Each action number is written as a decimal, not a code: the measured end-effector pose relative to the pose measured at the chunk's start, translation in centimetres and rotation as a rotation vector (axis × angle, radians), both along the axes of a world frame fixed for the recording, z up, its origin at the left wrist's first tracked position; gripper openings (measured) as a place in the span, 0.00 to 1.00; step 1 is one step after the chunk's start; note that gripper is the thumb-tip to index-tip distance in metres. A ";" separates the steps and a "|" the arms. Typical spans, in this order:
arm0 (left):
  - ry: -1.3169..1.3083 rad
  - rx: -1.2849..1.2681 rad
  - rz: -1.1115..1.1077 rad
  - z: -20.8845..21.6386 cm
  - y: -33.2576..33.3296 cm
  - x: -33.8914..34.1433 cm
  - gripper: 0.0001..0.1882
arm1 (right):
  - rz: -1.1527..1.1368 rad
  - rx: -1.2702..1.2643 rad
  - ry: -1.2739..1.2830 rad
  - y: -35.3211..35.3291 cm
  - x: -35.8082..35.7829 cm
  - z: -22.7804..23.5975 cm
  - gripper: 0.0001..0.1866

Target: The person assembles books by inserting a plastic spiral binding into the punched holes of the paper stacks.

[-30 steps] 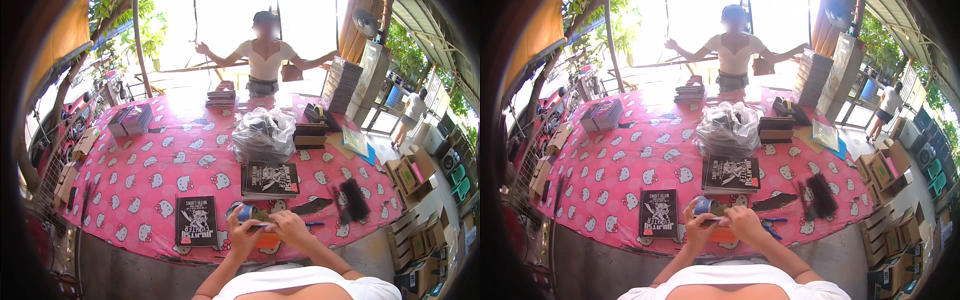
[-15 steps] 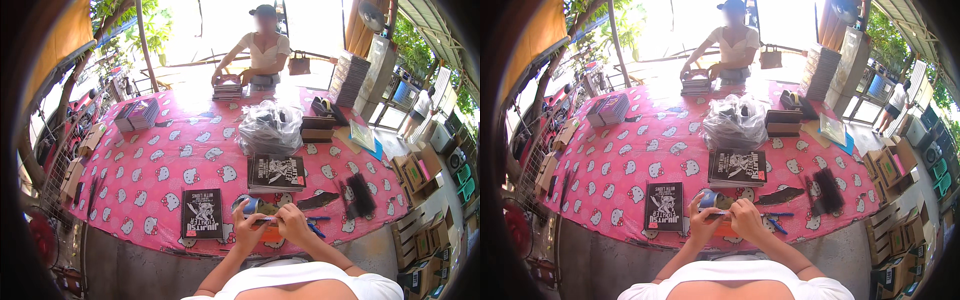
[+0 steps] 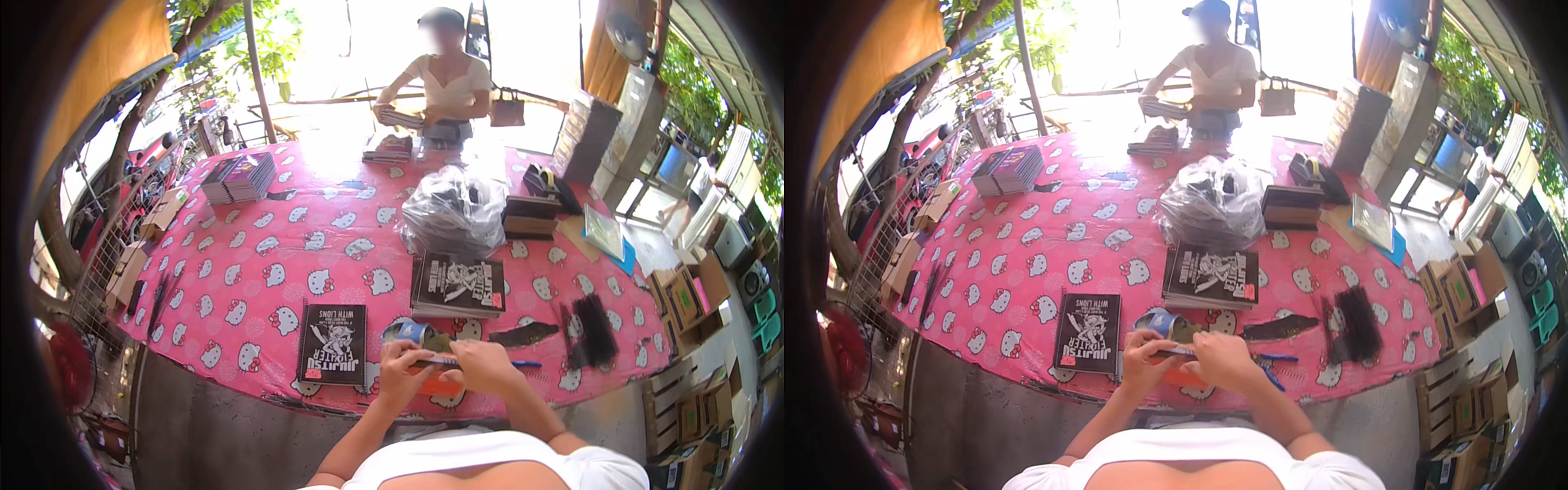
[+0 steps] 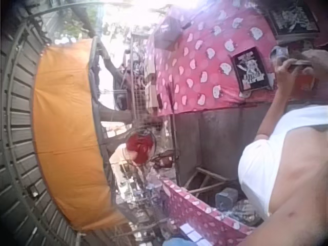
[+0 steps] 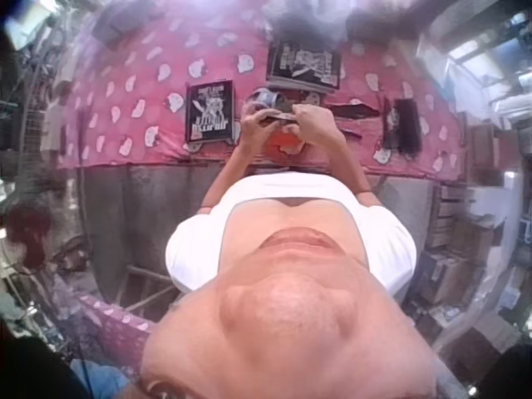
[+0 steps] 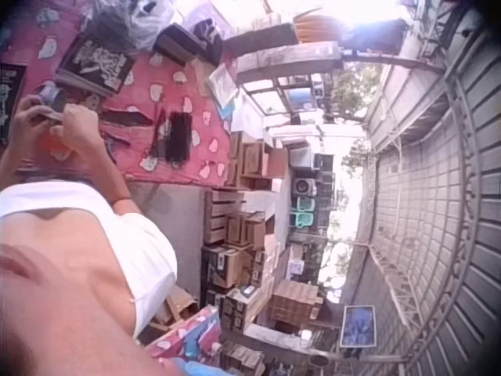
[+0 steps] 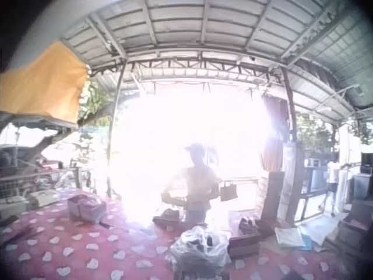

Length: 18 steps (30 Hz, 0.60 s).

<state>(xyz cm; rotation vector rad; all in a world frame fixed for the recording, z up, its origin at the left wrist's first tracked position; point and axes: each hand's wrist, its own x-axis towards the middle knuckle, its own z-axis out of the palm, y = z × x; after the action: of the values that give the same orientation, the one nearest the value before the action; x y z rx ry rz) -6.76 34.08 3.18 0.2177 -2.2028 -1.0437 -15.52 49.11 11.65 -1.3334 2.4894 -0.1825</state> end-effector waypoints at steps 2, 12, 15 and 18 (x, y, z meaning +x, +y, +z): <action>-0.059 0.038 0.006 0.0 -0.1 0.8 0.16 | 0.025 0.010 -0.070 -0.3 1.1 2.5 0.22; -0.045 0.098 -0.075 1.7 -0.7 0.2 0.14 | -0.012 0.093 -0.067 -1.6 -1.1 -0.9 0.26; -0.018 0.184 -0.031 1.1 -1.7 0.3 0.15 | 0.030 -0.097 -0.022 -1.6 1.2 0.2 0.26; -0.057 0.343 -0.104 0.2 -1.8 0.1 0.15 | 0.006 -0.008 -0.057 -1.9 -0.4 -1.1 0.26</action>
<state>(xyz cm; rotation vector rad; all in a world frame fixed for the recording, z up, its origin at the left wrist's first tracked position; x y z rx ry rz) -6.68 32.25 3.35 0.2899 -2.0906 -1.4888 -15.88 47.23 10.52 -1.3207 2.4400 -0.2261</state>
